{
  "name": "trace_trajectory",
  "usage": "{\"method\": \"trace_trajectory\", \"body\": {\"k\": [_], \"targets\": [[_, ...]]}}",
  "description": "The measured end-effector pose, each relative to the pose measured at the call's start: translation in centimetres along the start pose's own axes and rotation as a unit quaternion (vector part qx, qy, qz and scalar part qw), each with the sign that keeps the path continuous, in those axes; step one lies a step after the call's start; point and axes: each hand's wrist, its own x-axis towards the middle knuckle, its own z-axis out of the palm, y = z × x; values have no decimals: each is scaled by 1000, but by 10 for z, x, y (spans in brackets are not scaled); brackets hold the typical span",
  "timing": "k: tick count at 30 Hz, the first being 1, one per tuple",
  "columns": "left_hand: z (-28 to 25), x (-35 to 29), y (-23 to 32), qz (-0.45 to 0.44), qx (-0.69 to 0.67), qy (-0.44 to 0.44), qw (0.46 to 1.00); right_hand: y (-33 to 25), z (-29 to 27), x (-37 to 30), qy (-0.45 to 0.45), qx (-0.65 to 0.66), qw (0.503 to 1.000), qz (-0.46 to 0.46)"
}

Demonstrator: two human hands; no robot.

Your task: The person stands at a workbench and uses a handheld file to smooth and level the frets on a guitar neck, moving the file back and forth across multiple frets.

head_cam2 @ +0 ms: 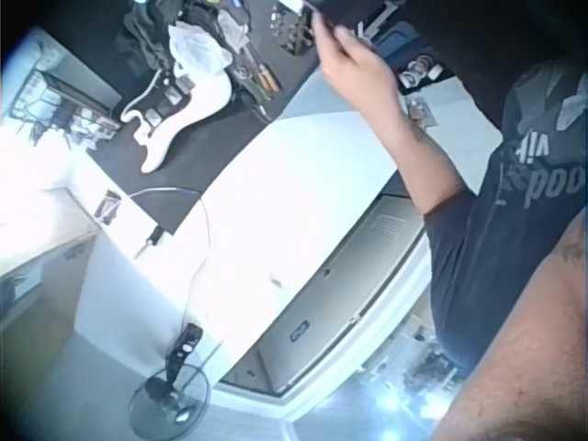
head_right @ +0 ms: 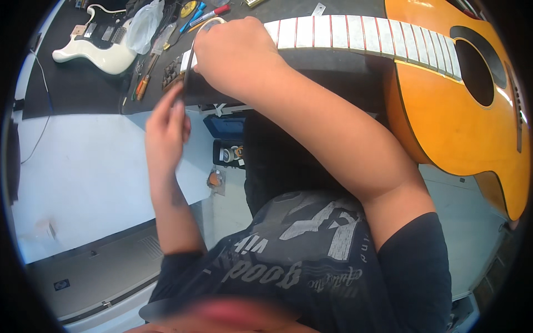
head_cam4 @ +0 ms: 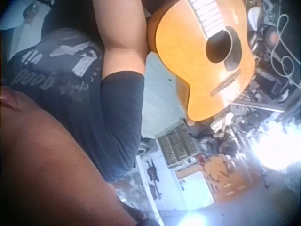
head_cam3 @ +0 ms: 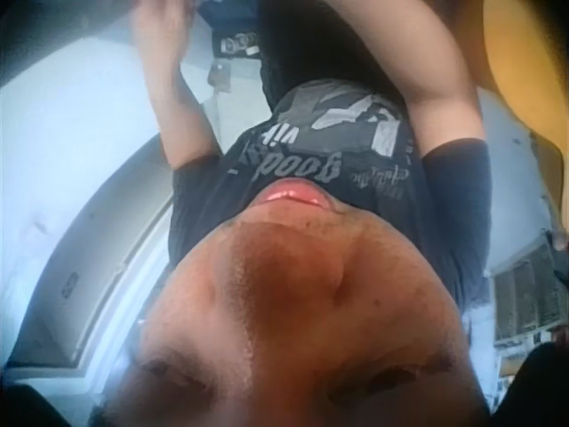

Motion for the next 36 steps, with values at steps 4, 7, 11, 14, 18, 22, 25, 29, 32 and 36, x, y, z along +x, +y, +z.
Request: {"method": "trace_trajectory", "body": {"k": [4,7,11,14,18,22,25,29,32,36], "targets": [[2,59,34,-27,-7,-29,999,1,4,1,51,-18,999,-9],[5,16,5,31,1,-12,999,4,-2,-3,35,-10,999,2],[4,-42,-24,-6,-24,17,1000,0,-1,1,12,2,1000,-1],[4,-9,-7,12,-14,23,1000,-1,1,1,31,8,999,-13],[1,51,38,-15,20,-24,999,-1,0,0,40,-5,999,-12],[3,-2,-4,43,15,-2,999,5,-1,-3,36,-7,999,5],[2,-66,-22,-15,-12,29,999,0,0,2,22,5,1000,-1],[-1,7,18,-7,10,-11,1000,3,-2,0,20,2,1000,-6],[-1,51,37,-37,6,-37,999,-2,-2,0,22,9,1000,-6],[2,-6,-2,20,15,-13,1000,9,-2,-3,16,-4,1000,10]]}}
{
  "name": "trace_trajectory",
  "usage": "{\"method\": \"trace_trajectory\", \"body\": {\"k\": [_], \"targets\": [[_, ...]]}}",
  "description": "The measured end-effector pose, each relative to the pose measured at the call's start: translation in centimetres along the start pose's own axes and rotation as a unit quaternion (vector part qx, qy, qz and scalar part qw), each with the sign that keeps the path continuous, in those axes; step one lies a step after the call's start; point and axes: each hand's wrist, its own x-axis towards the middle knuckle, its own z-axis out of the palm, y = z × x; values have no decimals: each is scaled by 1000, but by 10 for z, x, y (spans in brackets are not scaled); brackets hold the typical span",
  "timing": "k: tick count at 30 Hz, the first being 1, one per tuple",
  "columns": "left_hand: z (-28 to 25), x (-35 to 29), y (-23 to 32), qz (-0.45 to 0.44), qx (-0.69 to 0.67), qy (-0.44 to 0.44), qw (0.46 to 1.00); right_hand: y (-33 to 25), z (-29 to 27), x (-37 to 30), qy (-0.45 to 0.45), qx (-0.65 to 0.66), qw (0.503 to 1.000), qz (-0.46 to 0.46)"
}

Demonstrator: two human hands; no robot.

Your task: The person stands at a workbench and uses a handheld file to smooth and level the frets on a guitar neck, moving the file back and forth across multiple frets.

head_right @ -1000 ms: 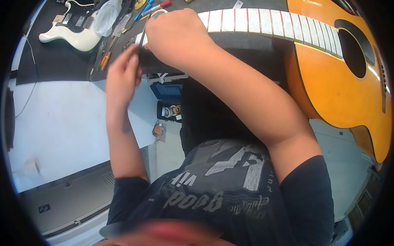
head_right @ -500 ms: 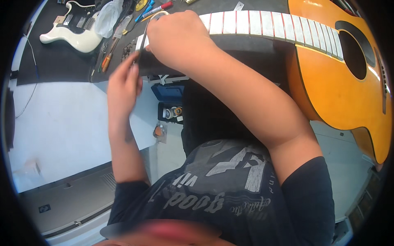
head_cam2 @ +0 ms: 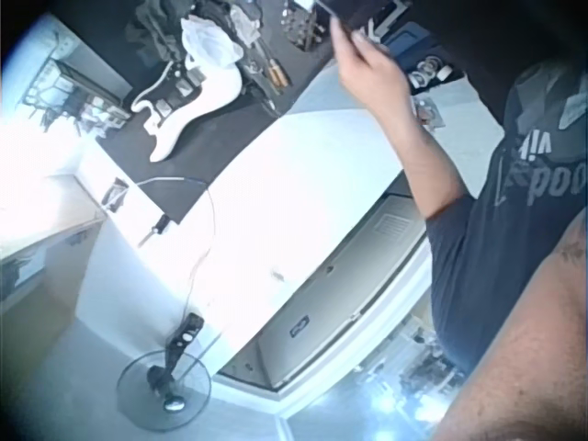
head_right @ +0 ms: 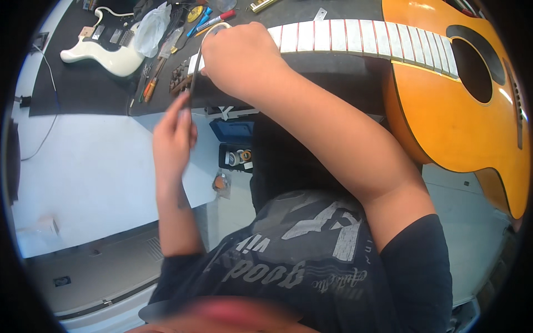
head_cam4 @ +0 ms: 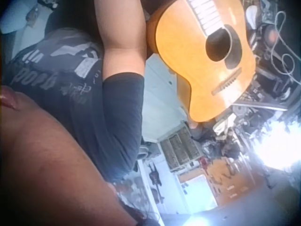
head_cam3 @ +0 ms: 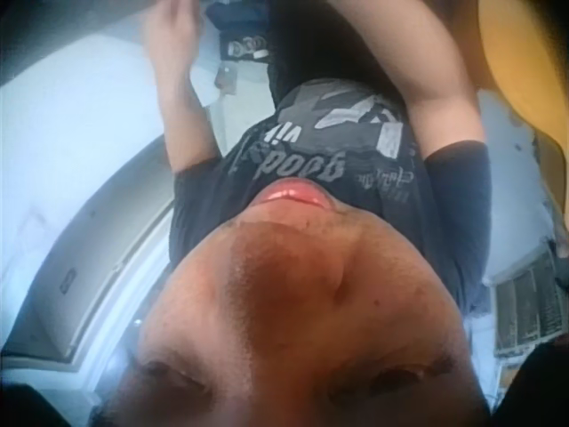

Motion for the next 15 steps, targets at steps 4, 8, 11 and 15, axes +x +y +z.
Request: {"method": "trace_trajectory", "body": {"k": [4,8,11,15], "targets": [[1,-48,-16,-29,-33,34,998,-10,-1,2,-27,8,1000,-13],[-3,39,21,-10,-2,-1,1000,-7,2,5,1,0,1000,-8],[-9,44,27,-30,12,-5,999,-15,3,2,5,4,1000,-9],[-2,-22,-12,-12,-53,10,998,-5,-3,2,-20,-11,1000,15]]}}
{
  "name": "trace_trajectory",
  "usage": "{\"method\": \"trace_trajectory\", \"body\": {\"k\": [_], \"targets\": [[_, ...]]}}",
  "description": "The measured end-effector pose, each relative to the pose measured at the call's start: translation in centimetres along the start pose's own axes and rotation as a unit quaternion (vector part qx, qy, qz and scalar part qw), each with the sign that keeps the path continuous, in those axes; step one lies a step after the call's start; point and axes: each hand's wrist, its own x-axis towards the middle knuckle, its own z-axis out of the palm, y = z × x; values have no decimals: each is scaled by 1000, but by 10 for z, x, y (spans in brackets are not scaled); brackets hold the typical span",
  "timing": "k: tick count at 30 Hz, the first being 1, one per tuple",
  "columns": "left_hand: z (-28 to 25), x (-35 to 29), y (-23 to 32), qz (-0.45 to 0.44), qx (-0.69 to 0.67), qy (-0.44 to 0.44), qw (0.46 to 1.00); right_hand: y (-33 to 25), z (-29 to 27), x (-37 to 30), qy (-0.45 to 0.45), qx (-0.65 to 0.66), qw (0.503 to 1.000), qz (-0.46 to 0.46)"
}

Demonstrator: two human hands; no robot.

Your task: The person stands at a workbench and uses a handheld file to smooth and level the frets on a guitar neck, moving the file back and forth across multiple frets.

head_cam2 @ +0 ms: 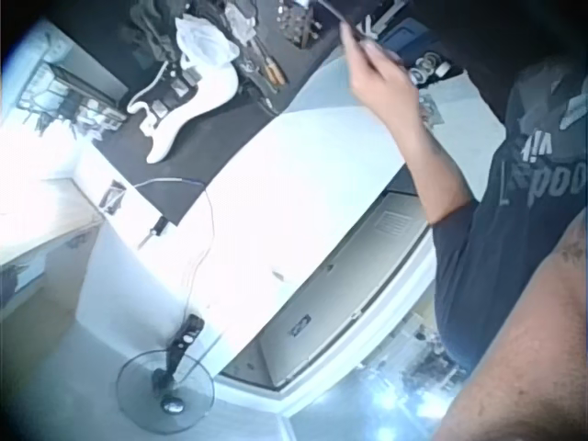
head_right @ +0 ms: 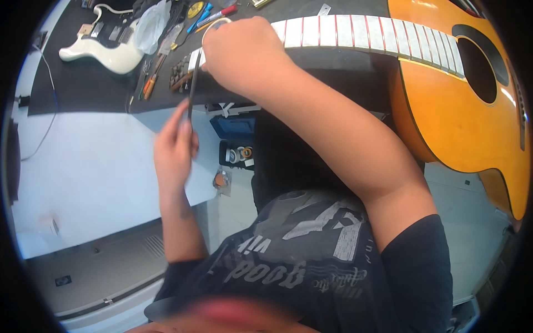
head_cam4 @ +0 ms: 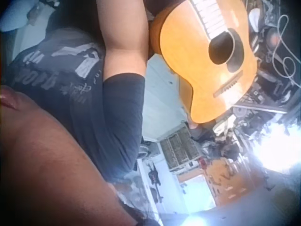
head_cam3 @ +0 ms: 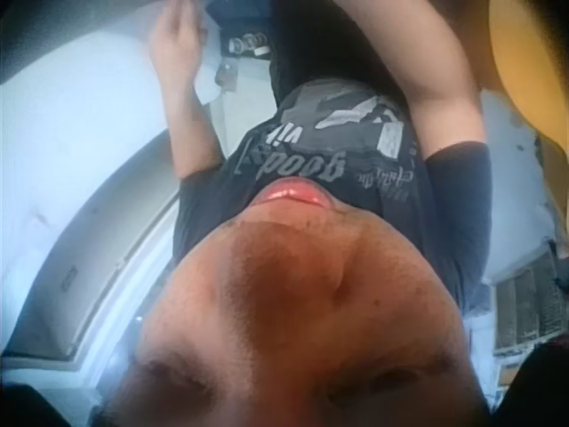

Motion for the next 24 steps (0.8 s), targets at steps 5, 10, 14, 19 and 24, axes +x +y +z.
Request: {"method": "trace_trajectory", "body": {"k": [5,10,14,19,24], "targets": [[6,24,18,-13,15,8,1000,-3,4,0,-6,8,1000,-18],[7,76,46,-13,65,-12,998,-3,7,3,42,8,999,-25],[3,-15,-11,14,40,23,999,-6,1,-1,22,3,1000,-8],[6,33,15,-3,44,1,999,-2,6,1,17,14,1000,-18],[8,82,46,-31,39,-10,999,-5,7,0,38,4,999,-24]]}}
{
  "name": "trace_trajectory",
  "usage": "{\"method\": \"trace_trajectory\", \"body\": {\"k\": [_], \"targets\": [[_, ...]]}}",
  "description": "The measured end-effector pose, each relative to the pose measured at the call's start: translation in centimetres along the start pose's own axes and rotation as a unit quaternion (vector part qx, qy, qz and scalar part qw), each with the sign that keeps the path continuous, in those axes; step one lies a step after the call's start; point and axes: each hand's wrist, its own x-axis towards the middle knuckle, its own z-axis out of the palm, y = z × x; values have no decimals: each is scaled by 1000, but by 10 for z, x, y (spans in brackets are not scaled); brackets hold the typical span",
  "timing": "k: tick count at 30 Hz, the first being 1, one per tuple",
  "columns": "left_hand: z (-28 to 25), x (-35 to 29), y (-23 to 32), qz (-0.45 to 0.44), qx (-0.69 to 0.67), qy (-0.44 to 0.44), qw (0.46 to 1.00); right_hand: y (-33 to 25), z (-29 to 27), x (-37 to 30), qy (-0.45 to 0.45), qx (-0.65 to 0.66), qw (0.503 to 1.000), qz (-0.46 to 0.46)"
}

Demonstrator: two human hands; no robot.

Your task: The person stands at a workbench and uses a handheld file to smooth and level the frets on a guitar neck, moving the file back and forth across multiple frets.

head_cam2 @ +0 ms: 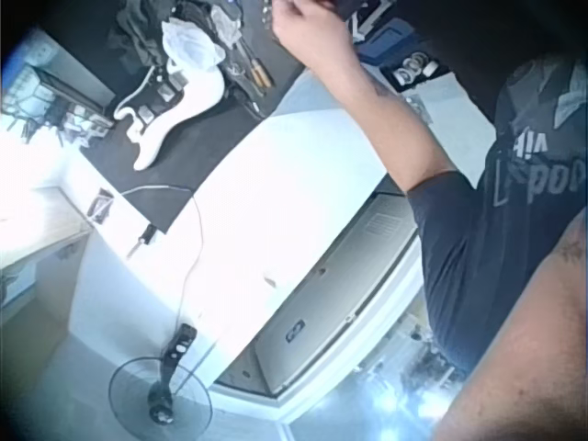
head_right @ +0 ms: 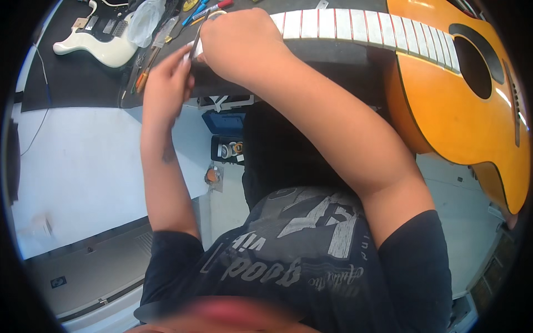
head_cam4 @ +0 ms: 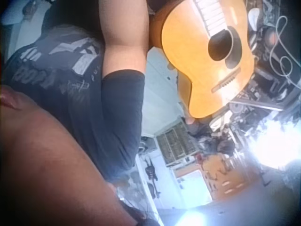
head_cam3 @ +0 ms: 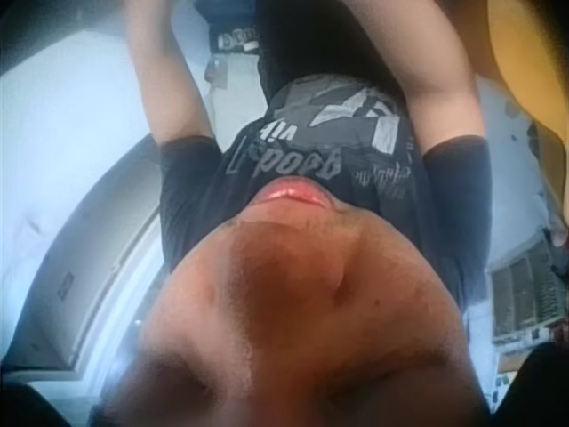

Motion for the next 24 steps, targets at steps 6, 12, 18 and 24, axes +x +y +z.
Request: {"method": "trace_trajectory", "body": {"k": [6,12,18,24], "targets": [[0,-123,-63,10,-44,33,998,-4,-7,1,-47,17,999,6],[-6,-119,-61,36,-136,61,988,-5,-3,4,-35,-20,999,20],[-12,-107,-75,34,-125,29,991,-6,1,7,-20,-16,1000,15],[-23,-83,-69,-30,-223,-41,973,-8,3,7,5,-41,999,-6]]}}
